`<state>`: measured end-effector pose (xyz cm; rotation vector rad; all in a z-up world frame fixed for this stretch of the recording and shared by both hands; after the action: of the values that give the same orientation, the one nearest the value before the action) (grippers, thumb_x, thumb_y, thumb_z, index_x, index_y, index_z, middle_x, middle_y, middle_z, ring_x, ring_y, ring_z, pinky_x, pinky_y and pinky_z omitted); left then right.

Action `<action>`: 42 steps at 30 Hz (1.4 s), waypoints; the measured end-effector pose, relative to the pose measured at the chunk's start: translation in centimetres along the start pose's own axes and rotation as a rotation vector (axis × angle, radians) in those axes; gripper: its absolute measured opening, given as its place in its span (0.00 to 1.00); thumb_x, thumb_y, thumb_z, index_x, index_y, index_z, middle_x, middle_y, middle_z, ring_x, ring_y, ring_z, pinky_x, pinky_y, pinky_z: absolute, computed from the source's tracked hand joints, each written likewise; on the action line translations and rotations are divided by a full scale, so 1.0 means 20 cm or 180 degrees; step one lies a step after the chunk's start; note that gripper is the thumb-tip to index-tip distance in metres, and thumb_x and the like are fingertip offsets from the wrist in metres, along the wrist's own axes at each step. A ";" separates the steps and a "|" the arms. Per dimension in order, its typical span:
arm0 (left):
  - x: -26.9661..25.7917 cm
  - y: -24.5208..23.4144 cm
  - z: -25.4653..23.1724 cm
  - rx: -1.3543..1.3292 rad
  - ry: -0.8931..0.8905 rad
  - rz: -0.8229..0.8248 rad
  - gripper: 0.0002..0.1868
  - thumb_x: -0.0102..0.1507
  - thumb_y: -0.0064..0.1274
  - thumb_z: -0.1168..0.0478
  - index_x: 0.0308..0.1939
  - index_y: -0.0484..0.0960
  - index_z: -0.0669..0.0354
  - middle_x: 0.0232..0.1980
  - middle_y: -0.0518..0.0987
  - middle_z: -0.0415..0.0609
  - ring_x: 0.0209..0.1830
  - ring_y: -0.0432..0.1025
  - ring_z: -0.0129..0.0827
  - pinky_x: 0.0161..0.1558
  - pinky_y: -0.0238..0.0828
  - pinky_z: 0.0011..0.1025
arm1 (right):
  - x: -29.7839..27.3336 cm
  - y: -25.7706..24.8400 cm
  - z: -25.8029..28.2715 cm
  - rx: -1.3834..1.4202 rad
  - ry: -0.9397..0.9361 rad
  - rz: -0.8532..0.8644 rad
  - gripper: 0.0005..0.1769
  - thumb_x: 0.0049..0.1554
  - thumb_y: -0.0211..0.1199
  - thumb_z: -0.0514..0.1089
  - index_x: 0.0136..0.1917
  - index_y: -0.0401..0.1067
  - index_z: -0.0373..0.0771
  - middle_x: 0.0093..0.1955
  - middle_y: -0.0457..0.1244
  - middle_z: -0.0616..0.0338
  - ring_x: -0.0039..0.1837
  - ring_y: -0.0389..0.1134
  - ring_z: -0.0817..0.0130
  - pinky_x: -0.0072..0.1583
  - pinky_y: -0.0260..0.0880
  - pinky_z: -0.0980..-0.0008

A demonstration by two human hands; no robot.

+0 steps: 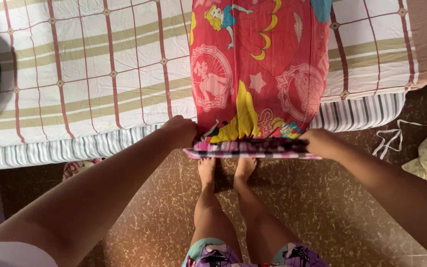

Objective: The person places pillowcases onto pillows on a bed, smooths the fabric by hand, and then folds a piece of patterned clothing over one of the pillows.

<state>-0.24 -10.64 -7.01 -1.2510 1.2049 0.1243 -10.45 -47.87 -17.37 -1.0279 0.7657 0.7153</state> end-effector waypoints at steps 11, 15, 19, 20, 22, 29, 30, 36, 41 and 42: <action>0.09 0.43 0.03 -0.1801 0.0066 0.0804 0.39 0.42 0.78 0.55 0.56 0.82 0.55 0.49 0.86 0.50 0.51 0.79 0.41 0.56 0.75 0.40 | 0.09 0.10 -0.12 0.2310 0.0749 0.0844 0.19 0.64 0.57 0.54 0.45 0.74 0.35 0.29 0.58 0.63 0.29 0.51 0.73 0.33 0.51 0.71; 0.12 0.34 0.02 -0.3071 0.0273 0.0360 0.49 0.47 0.77 0.49 0.67 0.67 0.47 0.58 0.81 0.45 0.58 0.73 0.34 0.62 0.66 0.37 | 0.07 0.12 -0.22 0.3476 0.0976 0.0654 0.11 0.62 0.59 0.49 0.46 0.70 0.39 0.35 0.62 0.65 0.33 0.56 0.76 0.34 0.50 0.75; 0.12 0.34 0.04 -0.4236 0.0036 0.0262 0.47 0.45 0.73 0.46 0.65 0.67 0.39 0.59 0.82 0.41 0.60 0.73 0.27 0.65 0.61 0.32 | 0.14 0.24 -0.40 0.3088 0.1204 0.0300 0.14 0.61 0.56 0.47 0.48 0.75 0.34 0.34 0.61 0.59 0.32 0.51 0.74 0.36 0.55 0.72; 0.14 0.41 0.09 -0.4452 -0.0496 0.0346 0.38 0.51 0.69 0.45 0.62 0.73 0.44 0.57 0.83 0.42 0.58 0.72 0.29 0.63 0.54 0.35 | 0.15 0.29 -0.40 0.3218 0.1027 0.0288 0.13 0.61 0.59 0.45 0.51 0.75 0.33 0.34 0.61 0.59 0.32 0.53 0.72 0.36 0.55 0.69; 0.13 0.52 0.15 -0.4645 -0.1037 0.0439 0.30 0.56 0.64 0.45 0.59 0.78 0.49 0.55 0.83 0.42 0.56 0.72 0.31 0.62 0.48 0.37 | 0.16 0.34 -0.39 0.3352 0.0852 0.0274 0.13 0.60 0.63 0.43 0.53 0.76 0.32 0.35 0.61 0.58 0.33 0.54 0.71 0.36 0.56 0.65; 0.16 0.48 0.19 -0.5923 -0.0332 -0.0317 0.16 0.71 0.47 0.47 0.42 0.80 0.54 0.39 0.82 0.42 0.47 0.71 0.34 0.58 0.57 0.37 | 0.13 0.12 -0.17 0.0712 0.0136 -0.0254 0.21 0.60 0.61 0.49 0.62 0.72 0.35 0.44 0.72 0.46 0.43 0.71 0.57 0.47 0.72 0.58; 0.14 0.43 0.18 -0.6007 -0.0214 -0.0369 0.15 0.71 0.47 0.49 0.40 0.80 0.54 0.40 0.82 0.42 0.48 0.72 0.34 0.58 0.58 0.37 | 0.12 0.06 -0.14 0.0686 0.0086 -0.0253 0.22 0.61 0.60 0.52 0.61 0.73 0.36 0.44 0.72 0.47 0.43 0.70 0.57 0.47 0.71 0.59; -0.12 -0.02 0.09 -0.5628 0.0289 -0.0537 0.19 0.71 0.46 0.47 0.37 0.81 0.57 0.44 0.79 0.41 0.52 0.67 0.32 0.61 0.54 0.35 | 0.02 -0.20 -0.13 0.0458 0.0783 0.0190 0.29 0.52 0.72 0.56 0.58 0.76 0.34 0.53 0.72 0.38 0.52 0.72 0.48 0.55 0.76 0.51; -0.22 -0.32 0.09 -0.5058 0.0324 -0.0801 0.24 0.70 0.42 0.45 0.35 0.82 0.60 0.48 0.78 0.34 0.57 0.65 0.26 0.63 0.51 0.31 | 0.07 -0.53 -0.13 0.0197 0.0016 -0.0690 0.39 0.44 0.77 0.59 0.65 0.74 0.43 0.60 0.70 0.49 0.60 0.71 0.58 0.63 0.70 0.61; -0.21 -0.34 0.10 -0.4997 0.0357 -0.0879 0.25 0.71 0.41 0.45 0.35 0.83 0.61 0.48 0.77 0.34 0.57 0.65 0.27 0.63 0.53 0.31 | 0.09 -0.54 -0.15 0.0490 -0.0077 -0.0689 0.40 0.42 0.78 0.58 0.66 0.74 0.43 0.60 0.71 0.51 0.61 0.71 0.60 0.63 0.70 0.60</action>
<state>3.62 -9.65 0.24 -2.7686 0.9022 0.9277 -1.42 -54.15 -14.83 -0.9435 0.6659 0.4747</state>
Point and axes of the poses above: each hand's wrist, its own x-axis towards the middle knuckle, its own y-axis out of the palm, z = x × y, the point moved 10 cm from there along x, towards the middle knuckle
